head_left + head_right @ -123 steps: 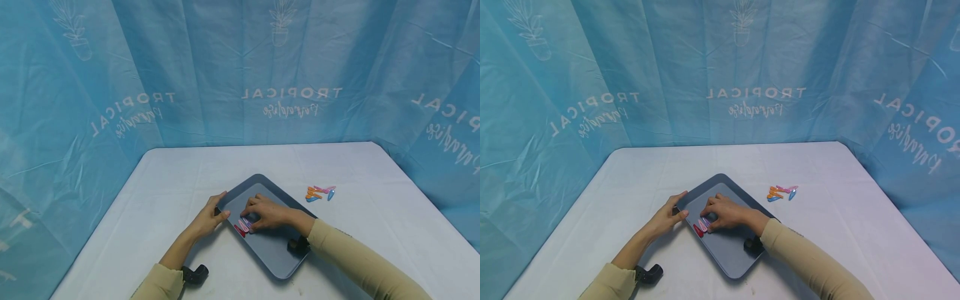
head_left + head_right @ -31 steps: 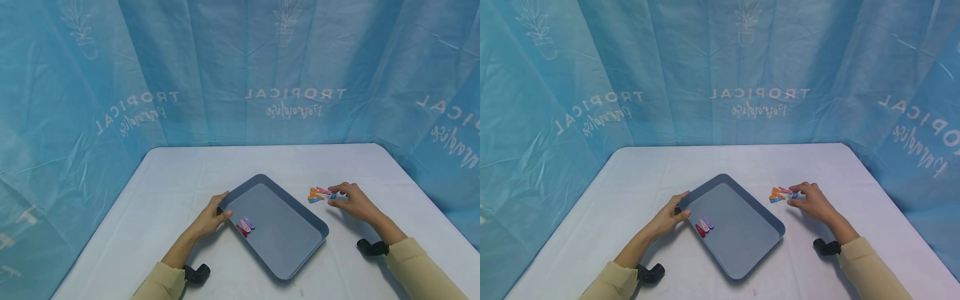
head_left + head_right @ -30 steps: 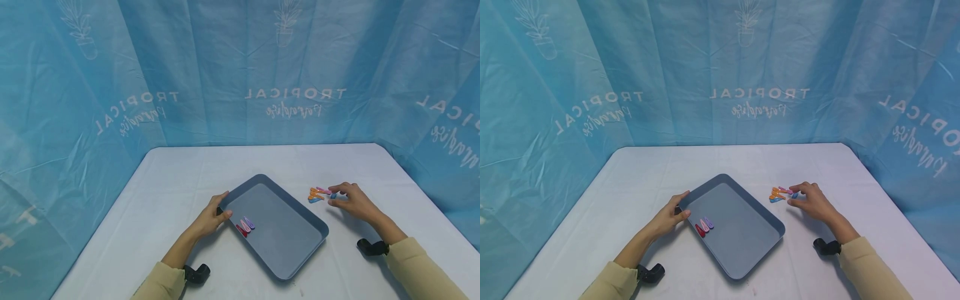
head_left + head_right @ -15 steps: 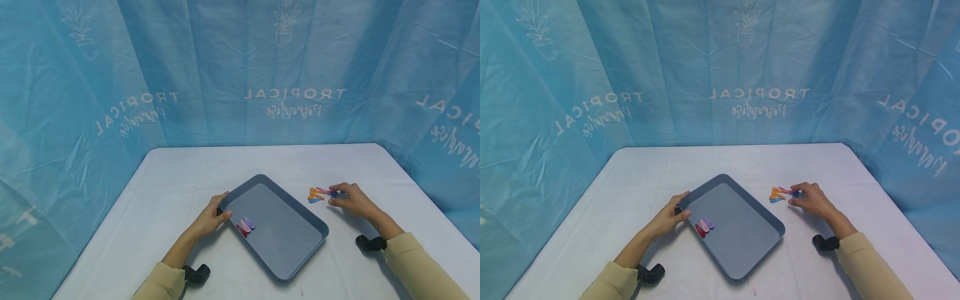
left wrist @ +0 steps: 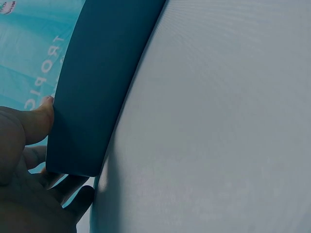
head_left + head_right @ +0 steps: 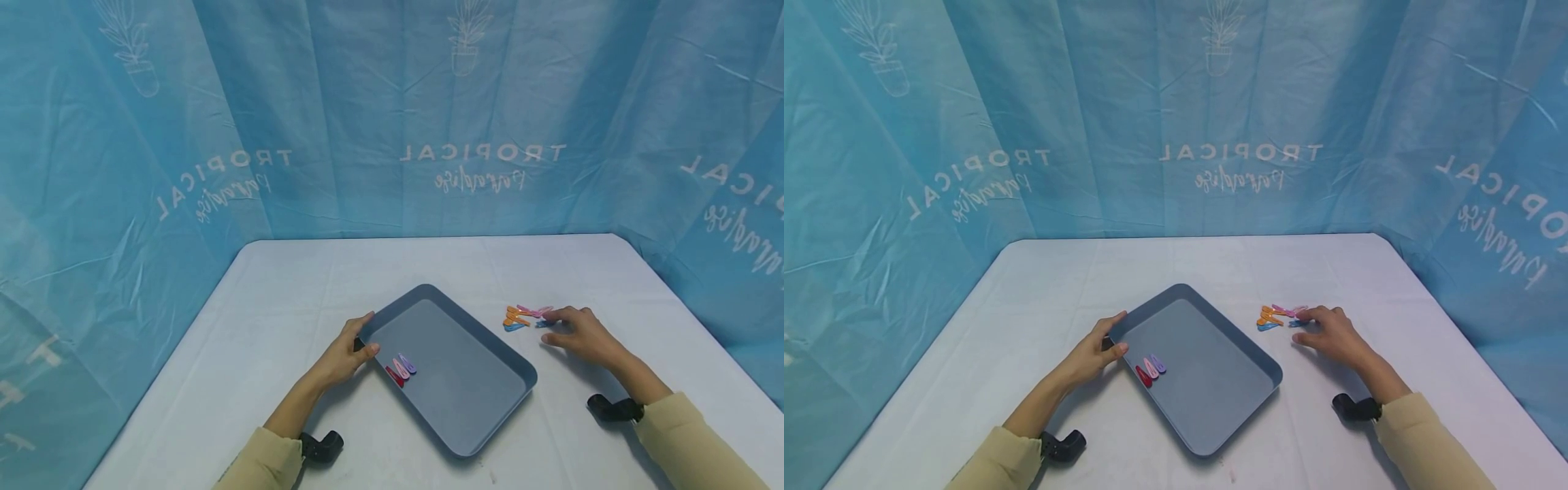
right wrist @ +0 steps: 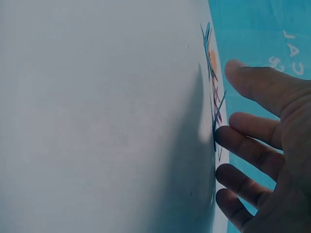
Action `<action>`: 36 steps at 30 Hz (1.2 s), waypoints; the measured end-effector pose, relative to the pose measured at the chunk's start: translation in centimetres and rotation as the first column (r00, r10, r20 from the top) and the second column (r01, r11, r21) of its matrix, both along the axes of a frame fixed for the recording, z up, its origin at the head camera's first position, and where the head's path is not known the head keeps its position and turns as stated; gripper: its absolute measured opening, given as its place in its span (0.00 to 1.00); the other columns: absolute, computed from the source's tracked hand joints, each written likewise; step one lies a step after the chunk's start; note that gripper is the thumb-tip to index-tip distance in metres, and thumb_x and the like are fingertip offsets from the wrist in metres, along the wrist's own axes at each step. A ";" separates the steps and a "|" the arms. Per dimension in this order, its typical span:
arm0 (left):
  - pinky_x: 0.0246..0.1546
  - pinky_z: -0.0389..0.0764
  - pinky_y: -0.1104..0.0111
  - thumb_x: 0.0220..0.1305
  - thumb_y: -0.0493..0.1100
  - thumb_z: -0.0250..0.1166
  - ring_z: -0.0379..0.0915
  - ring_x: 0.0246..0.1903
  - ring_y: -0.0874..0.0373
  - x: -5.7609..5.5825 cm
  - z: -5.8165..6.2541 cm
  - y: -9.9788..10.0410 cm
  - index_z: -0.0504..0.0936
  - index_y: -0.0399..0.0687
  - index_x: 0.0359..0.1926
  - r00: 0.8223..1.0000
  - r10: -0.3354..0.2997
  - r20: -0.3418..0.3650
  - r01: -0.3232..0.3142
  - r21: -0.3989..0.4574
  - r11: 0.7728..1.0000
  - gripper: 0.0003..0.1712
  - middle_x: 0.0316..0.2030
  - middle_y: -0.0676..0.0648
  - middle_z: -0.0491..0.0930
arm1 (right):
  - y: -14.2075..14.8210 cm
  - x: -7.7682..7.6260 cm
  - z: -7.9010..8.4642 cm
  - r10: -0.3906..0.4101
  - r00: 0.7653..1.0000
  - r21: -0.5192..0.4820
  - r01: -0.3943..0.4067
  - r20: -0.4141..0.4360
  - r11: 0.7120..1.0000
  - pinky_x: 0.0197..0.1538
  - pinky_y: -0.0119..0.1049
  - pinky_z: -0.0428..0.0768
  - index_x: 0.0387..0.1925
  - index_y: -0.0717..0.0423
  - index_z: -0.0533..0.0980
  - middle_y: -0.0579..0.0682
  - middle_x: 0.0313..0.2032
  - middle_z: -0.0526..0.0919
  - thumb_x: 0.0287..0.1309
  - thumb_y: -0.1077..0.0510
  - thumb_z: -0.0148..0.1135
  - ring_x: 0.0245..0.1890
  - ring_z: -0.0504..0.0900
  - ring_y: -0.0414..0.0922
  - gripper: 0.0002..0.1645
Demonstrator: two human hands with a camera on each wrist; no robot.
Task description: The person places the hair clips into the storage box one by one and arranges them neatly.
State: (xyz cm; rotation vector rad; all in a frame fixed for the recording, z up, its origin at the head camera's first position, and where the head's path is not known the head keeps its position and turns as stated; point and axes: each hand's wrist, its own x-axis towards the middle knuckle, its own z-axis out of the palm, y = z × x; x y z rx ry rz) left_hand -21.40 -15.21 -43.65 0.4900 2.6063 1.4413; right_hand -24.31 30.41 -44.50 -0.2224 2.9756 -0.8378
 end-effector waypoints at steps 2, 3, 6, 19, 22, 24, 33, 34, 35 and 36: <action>0.66 0.54 0.41 0.66 0.43 0.59 0.46 0.71 0.36 0.0 0.0 0.0 0.53 0.42 0.72 1.000 -0.003 -0.002 0.003 -0.001 1.000 0.38 0.69 0.36 0.54 | -0.1 0.3 0.1 -0.001 1.000 -0.005 0.001 0.002 1.000 0.52 0.59 0.70 0.58 0.61 0.72 0.65 0.56 0.73 0.52 0.44 0.67 0.52 0.64 0.58 0.37; 0.66 0.54 0.41 0.66 0.43 0.58 0.46 0.71 0.36 0.0 -0.1 0.0 0.53 0.42 0.72 1.000 -0.004 -0.004 0.004 -0.007 1.000 0.38 0.69 0.36 0.54 | -0.1 0.4 0.1 0.000 1.000 -0.009 0.000 0.002 1.000 0.52 0.58 0.70 0.58 0.60 0.72 0.65 0.56 0.73 0.52 0.44 0.67 0.52 0.64 0.58 0.37; 0.66 0.54 0.41 0.66 0.44 0.58 0.46 0.71 0.36 -0.1 -0.2 -0.1 0.53 0.42 0.72 1.000 -0.006 -0.007 0.006 -0.021 1.000 0.38 0.69 0.36 0.54 | -0.1 0.7 0.2 0.002 1.000 -0.015 -0.002 -0.007 1.000 0.52 0.58 0.70 0.58 0.60 0.72 0.65 0.56 0.72 0.52 0.43 0.67 0.52 0.64 0.58 0.37; 0.67 0.53 0.42 0.67 0.45 0.58 0.45 0.71 0.37 -0.3 -0.5 -0.2 0.52 0.43 0.73 1.000 -0.015 -0.011 0.014 -0.030 0.999 0.39 0.69 0.36 0.54 | 0.3 -0.1 0.2 -0.009 1.000 0.009 0.009 -0.004 1.000 0.50 0.56 0.72 0.59 0.61 0.71 0.65 0.56 0.73 0.53 0.44 0.66 0.50 0.64 0.57 0.37; 0.67 0.53 0.42 0.66 0.46 0.58 0.45 0.71 0.37 -0.3 -0.5 -0.2 0.52 0.44 0.73 1.000 -0.010 -0.007 0.010 -0.030 0.999 0.39 0.70 0.36 0.54 | 0.3 0.2 0.1 -0.008 1.000 0.003 0.008 0.004 1.000 0.50 0.58 0.71 0.58 0.62 0.72 0.66 0.56 0.72 0.53 0.44 0.66 0.51 0.64 0.58 0.36; 0.67 0.53 0.42 0.66 0.46 0.58 0.46 0.71 0.37 -0.3 -0.5 -0.2 0.52 0.45 0.73 1.000 -0.008 -0.009 0.008 -0.033 0.999 0.39 0.70 0.36 0.54 | 0.3 0.4 0.1 -0.005 1.000 -0.005 0.005 -0.002 1.000 0.51 0.59 0.70 0.58 0.62 0.72 0.67 0.56 0.72 0.53 0.44 0.67 0.52 0.64 0.59 0.36; 0.66 0.54 0.41 0.66 0.45 0.59 0.46 0.71 0.37 -0.2 -0.2 -0.1 0.53 0.45 0.73 1.000 -0.005 -0.005 0.005 -0.012 1.000 0.38 0.69 0.36 0.54 | 0.0 1.3 0.0 0.001 1.000 -0.011 -0.001 -0.009 1.000 0.52 0.59 0.70 0.57 0.61 0.73 0.65 0.56 0.73 0.53 0.45 0.66 0.52 0.65 0.58 0.34; 0.66 0.54 0.41 0.66 0.44 0.59 0.46 0.71 0.37 -0.2 -0.2 -0.1 0.54 0.45 0.73 1.000 -0.006 -0.005 0.006 -0.010 1.000 0.38 0.69 0.37 0.54 | 0.0 1.3 0.0 0.002 1.000 -0.011 -0.002 -0.011 1.000 0.52 0.59 0.70 0.57 0.61 0.74 0.65 0.56 0.73 0.53 0.45 0.67 0.52 0.65 0.58 0.34; 0.67 0.54 0.42 0.66 0.45 0.59 0.46 0.71 0.37 -0.2 -0.2 0.0 0.54 0.46 0.72 1.000 -0.005 -0.004 0.005 -0.008 1.000 0.38 0.70 0.37 0.54 | -0.1 1.3 -0.1 0.003 1.000 -0.014 -0.003 -0.013 1.000 0.52 0.59 0.71 0.56 0.61 0.74 0.64 0.56 0.73 0.53 0.45 0.67 0.52 0.65 0.58 0.34; 0.67 0.53 0.42 0.66 0.44 0.59 0.46 0.71 0.37 -0.1 -0.2 0.0 0.54 0.46 0.73 1.000 -0.005 -0.004 0.005 -0.006 1.000 0.38 0.70 0.37 0.54 | -0.2 1.4 -0.1 0.006 1.000 -0.018 -0.007 -0.016 1.000 0.52 0.59 0.71 0.56 0.61 0.74 0.64 0.56 0.73 0.53 0.45 0.67 0.53 0.65 0.58 0.34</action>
